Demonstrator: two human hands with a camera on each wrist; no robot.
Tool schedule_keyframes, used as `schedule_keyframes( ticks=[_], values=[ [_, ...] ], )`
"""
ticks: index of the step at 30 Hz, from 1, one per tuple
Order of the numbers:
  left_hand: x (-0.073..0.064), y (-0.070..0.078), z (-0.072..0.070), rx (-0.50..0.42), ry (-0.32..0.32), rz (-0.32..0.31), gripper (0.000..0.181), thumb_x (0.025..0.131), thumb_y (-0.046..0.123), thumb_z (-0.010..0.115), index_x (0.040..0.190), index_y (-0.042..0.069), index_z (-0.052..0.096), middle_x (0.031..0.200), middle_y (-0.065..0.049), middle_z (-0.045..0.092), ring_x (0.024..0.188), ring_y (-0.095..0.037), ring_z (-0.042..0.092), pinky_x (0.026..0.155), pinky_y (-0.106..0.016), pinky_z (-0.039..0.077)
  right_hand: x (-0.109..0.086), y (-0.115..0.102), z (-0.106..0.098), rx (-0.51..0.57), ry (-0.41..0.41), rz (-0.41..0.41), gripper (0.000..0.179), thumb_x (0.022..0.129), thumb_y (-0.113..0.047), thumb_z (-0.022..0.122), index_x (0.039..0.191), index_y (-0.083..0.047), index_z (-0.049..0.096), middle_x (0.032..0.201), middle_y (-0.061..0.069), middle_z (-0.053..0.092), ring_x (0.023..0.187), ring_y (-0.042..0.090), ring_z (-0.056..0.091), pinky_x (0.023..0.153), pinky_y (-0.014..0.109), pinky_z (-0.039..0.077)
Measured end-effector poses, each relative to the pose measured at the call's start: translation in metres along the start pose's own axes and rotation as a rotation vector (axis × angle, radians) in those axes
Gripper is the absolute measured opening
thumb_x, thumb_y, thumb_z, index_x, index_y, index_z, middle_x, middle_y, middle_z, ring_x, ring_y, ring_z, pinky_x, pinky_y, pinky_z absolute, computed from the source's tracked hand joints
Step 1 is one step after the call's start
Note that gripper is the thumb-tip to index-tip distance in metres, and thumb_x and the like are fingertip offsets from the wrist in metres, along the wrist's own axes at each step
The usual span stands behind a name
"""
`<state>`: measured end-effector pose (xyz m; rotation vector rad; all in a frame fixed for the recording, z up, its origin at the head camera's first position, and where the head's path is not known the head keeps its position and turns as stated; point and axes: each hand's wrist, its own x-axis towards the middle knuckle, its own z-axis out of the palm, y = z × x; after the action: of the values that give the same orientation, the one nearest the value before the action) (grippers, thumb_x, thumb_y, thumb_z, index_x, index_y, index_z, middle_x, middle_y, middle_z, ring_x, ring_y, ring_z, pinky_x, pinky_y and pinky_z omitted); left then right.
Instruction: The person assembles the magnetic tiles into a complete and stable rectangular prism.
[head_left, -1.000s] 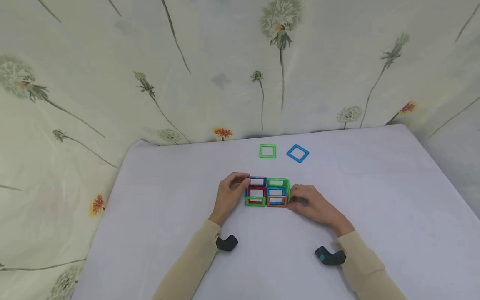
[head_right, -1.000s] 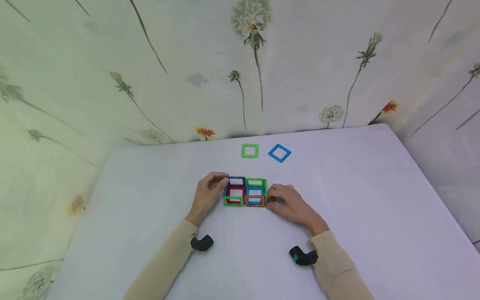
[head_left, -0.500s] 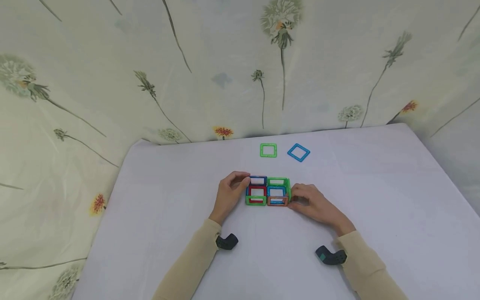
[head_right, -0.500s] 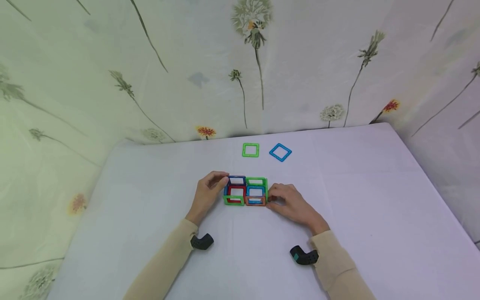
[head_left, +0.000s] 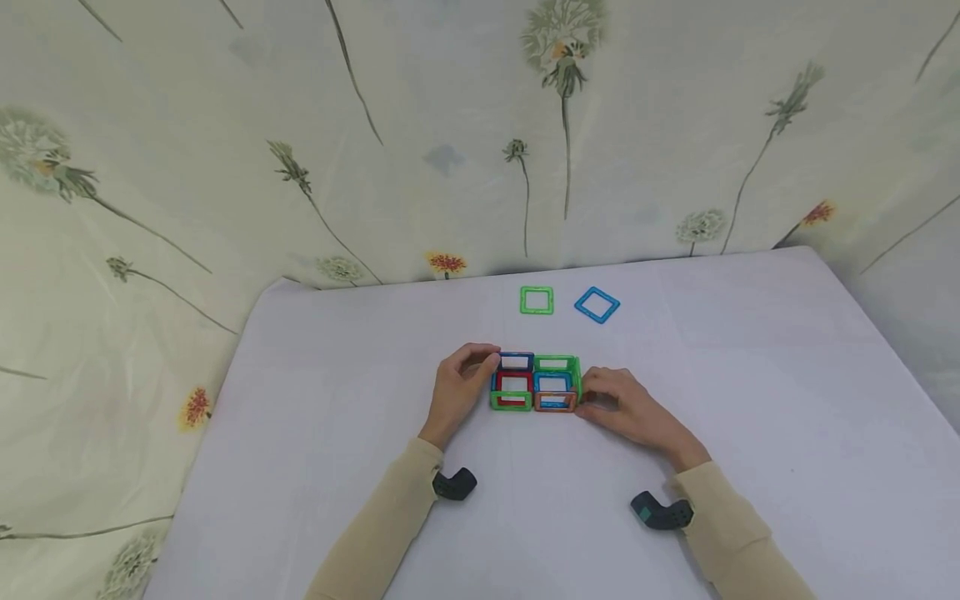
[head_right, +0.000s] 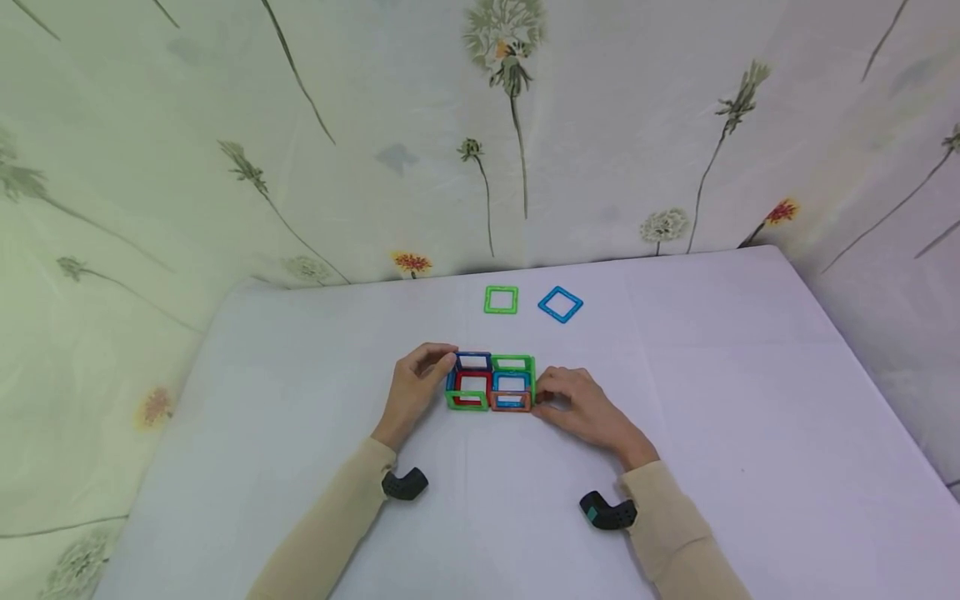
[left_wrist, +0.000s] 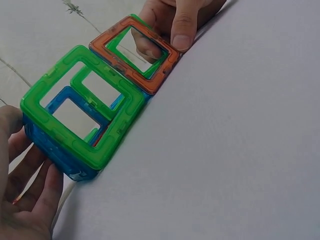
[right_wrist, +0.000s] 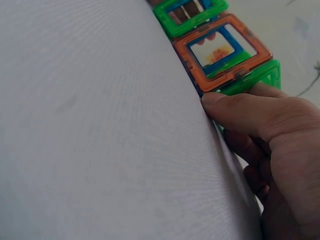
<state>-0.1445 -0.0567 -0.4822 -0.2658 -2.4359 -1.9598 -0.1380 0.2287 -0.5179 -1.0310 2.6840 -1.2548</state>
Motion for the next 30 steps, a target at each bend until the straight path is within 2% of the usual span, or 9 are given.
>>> schedule_keyframes(
  ticks=[4, 7, 11, 13, 18, 20, 24, 27, 30],
  values=[
    [0.0, -0.001, 0.0, -0.003, -0.009, 0.005, 0.028, 0.093, 0.025, 0.06, 0.114, 0.007, 0.064, 0.116, -0.006, 0.065, 0.109, -0.016, 0.062, 0.096, -0.026, 0.05, -0.001, -0.001, 0.001, 0.005, -0.016, 0.04, 0.017, 0.084, -0.022, 0.071, 0.098, -0.028, 0.062, 0.097, -0.014, 0.063, 0.09, 0.007, 0.054, 0.085, 0.033, 0.041],
    [0.0, 0.0, 0.0, -0.01, -0.009, 0.017, 0.028, 0.093, 0.024, 0.06, 0.113, 0.005, 0.064, 0.116, -0.008, 0.065, 0.108, -0.017, 0.063, 0.095, -0.027, 0.05, -0.003, -0.003, 0.001, 0.026, -0.015, 0.156, 0.021, 0.085, -0.034, 0.07, 0.103, -0.033, 0.06, 0.097, -0.017, 0.06, 0.093, 0.005, 0.05, 0.086, 0.032, 0.04],
    [0.0, 0.001, 0.0, -0.011, -0.01, 0.023, 0.028, 0.093, 0.023, 0.06, 0.114, 0.004, 0.063, 0.116, -0.008, 0.065, 0.108, -0.018, 0.063, 0.095, -0.027, 0.05, -0.004, -0.007, -0.002, 0.103, 0.078, 0.258, 0.022, 0.087, -0.034, 0.068, 0.105, -0.031, 0.057, 0.095, -0.012, 0.057, 0.093, 0.006, 0.049, 0.084, 0.024, 0.041],
    [0.0, 0.001, 0.0, -0.004, -0.013, 0.025, 0.028, 0.093, 0.023, 0.06, 0.114, 0.004, 0.063, 0.116, -0.008, 0.065, 0.108, -0.018, 0.063, 0.095, -0.027, 0.05, -0.003, -0.008, -0.003, 0.125, 0.168, 0.234, 0.017, 0.089, -0.025, 0.066, 0.103, -0.023, 0.056, 0.094, -0.007, 0.057, 0.091, 0.006, 0.05, 0.082, 0.018, 0.042],
    [-0.001, 0.002, -0.001, 0.013, -0.009, 0.023, 0.028, 0.093, 0.023, 0.06, 0.114, 0.004, 0.063, 0.116, -0.008, 0.065, 0.109, -0.019, 0.063, 0.095, -0.028, 0.051, 0.002, -0.015, -0.005, 0.107, 0.374, 0.075, 0.014, 0.087, -0.001, 0.062, 0.096, -0.01, 0.057, 0.09, -0.002, 0.057, 0.088, 0.005, 0.05, 0.083, 0.015, 0.041],
    [-0.001, 0.002, -0.001, 0.011, -0.013, 0.021, 0.028, 0.093, 0.022, 0.06, 0.114, 0.005, 0.063, 0.116, -0.008, 0.065, 0.109, -0.018, 0.062, 0.095, -0.027, 0.051, 0.005, -0.021, -0.006, 0.09, 0.386, -0.001, 0.019, 0.084, 0.003, 0.064, 0.095, -0.011, 0.059, 0.089, -0.003, 0.057, 0.087, 0.004, 0.051, 0.081, 0.016, 0.042],
    [-0.001, 0.003, -0.001, -0.005, -0.021, 0.02, 0.028, 0.093, 0.022, 0.06, 0.114, 0.004, 0.063, 0.117, -0.008, 0.064, 0.109, -0.019, 0.062, 0.095, -0.026, 0.05, 0.012, -0.035, -0.003, 0.028, 0.324, -0.12, 0.028, 0.079, 0.005, 0.069, 0.095, -0.016, 0.06, 0.091, -0.009, 0.057, 0.087, 0.005, 0.051, 0.077, 0.02, 0.045],
    [-0.001, 0.003, 0.0, -0.01, -0.017, 0.019, 0.028, 0.093, 0.022, 0.059, 0.114, 0.003, 0.063, 0.117, -0.009, 0.064, 0.108, -0.019, 0.063, 0.095, -0.025, 0.05, 0.018, -0.039, -0.001, 0.002, 0.317, -0.137, 0.028, 0.08, 0.003, 0.069, 0.095, -0.018, 0.06, 0.091, -0.01, 0.057, 0.087, 0.004, 0.05, 0.078, 0.021, 0.044],
    [-0.001, 0.002, 0.0, -0.009, -0.015, 0.012, 0.027, 0.093, 0.022, 0.059, 0.114, 0.005, 0.063, 0.116, -0.008, 0.065, 0.108, -0.019, 0.063, 0.094, -0.024, 0.05, 0.022, -0.035, -0.004, 0.006, 0.363, -0.1, 0.022, 0.082, 0.001, 0.068, 0.095, -0.016, 0.061, 0.09, -0.008, 0.058, 0.086, 0.005, 0.05, 0.077, 0.022, 0.044]
  ],
)
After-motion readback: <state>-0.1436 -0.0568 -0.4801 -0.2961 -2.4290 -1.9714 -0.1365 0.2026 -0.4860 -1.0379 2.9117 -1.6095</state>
